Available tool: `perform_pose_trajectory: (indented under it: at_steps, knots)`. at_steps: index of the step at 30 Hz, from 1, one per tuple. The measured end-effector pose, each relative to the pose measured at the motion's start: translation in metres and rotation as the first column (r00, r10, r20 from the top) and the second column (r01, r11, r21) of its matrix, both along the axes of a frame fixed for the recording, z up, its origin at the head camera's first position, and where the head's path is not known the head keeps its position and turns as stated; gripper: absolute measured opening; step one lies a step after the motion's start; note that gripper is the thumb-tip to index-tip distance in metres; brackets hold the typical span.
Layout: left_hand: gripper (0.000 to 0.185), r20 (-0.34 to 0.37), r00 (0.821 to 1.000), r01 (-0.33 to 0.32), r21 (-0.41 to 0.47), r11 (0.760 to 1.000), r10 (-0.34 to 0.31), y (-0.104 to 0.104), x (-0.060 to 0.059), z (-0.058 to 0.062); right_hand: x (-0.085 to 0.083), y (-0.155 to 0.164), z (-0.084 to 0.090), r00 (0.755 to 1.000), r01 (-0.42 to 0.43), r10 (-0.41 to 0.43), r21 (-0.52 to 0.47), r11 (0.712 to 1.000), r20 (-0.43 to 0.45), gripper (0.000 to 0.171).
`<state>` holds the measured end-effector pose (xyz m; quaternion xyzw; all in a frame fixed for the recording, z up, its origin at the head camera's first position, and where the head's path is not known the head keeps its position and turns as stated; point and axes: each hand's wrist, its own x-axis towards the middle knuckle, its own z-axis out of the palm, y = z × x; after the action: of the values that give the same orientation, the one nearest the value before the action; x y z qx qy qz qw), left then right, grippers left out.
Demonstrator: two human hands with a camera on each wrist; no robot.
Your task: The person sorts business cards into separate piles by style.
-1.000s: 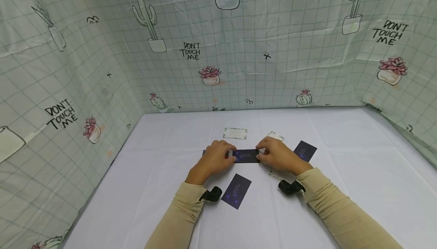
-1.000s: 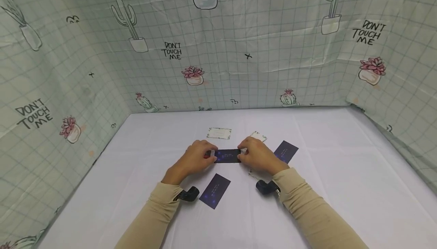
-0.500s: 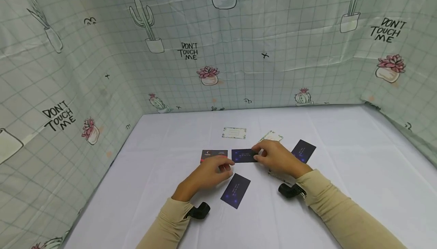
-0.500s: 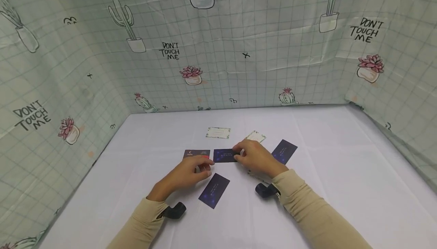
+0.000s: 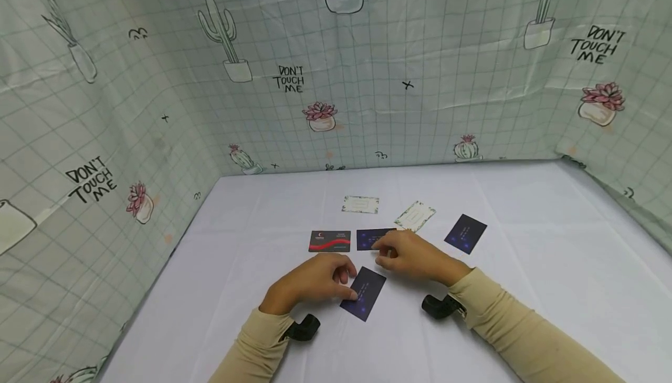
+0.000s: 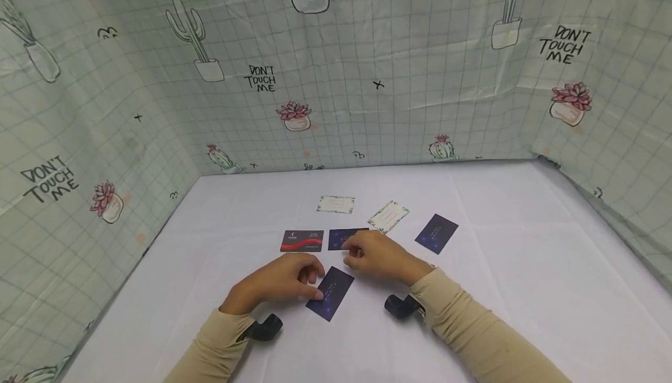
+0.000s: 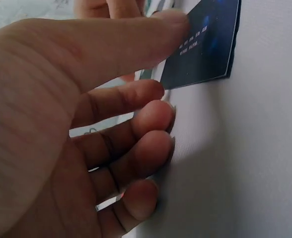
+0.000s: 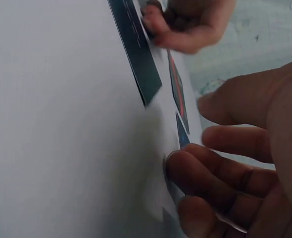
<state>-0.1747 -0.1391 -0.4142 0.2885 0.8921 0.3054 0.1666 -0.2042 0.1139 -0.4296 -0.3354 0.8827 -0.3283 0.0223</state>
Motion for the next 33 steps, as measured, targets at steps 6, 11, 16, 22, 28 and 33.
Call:
perform_pose_trajectory:
  at_steps: [6, 11, 16, 22, 28, 33]
  knots:
    - [0.044, -0.03, 1.0, -0.001, -0.119, 0.993, -0.002, 0.0, 0.004, 0.002, 0.007, -0.01, 0.001, 0.999, -0.049, 0.048, 0.045, 0.998, 0.023, 0.026]
    - [0.047, -0.033, 0.999, 0.009, -0.139, 0.99, -0.014, 0.001, 0.005, 0.002, 0.01, -0.012, 0.002, 0.998, -0.066, 0.066, 0.07, 0.995, 0.003, 0.025]
    - [0.046, -0.049, 0.998, 0.018, -0.144, 0.989, -0.025, 0.002, 0.006, 0.002, 0.014, -0.012, 0.002, 0.997, -0.07, 0.071, 0.087, 0.994, -0.01, 0.022]
    - [0.044, -0.051, 0.998, 0.022, -0.128, 0.992, -0.029, 0.002, 0.007, 0.0, 0.016, -0.012, 0.0, 0.997, -0.08, 0.079, 0.052, 0.995, 0.022, 0.021]
    - [0.045, -0.044, 0.999, 0.019, -0.114, 0.993, -0.025, 0.002, 0.008, 0.0, 0.013, -0.011, -0.002, 0.992, -0.066, 0.071, -0.043, 0.997, 0.105, 0.018]
    - [0.044, -0.033, 0.999, 0.018, -0.108, 0.994, -0.022, 0.004, 0.008, 0.003, 0.012, -0.009, -0.002, 0.98, -0.061, 0.077, -0.094, 0.994, 0.181, 0.015]
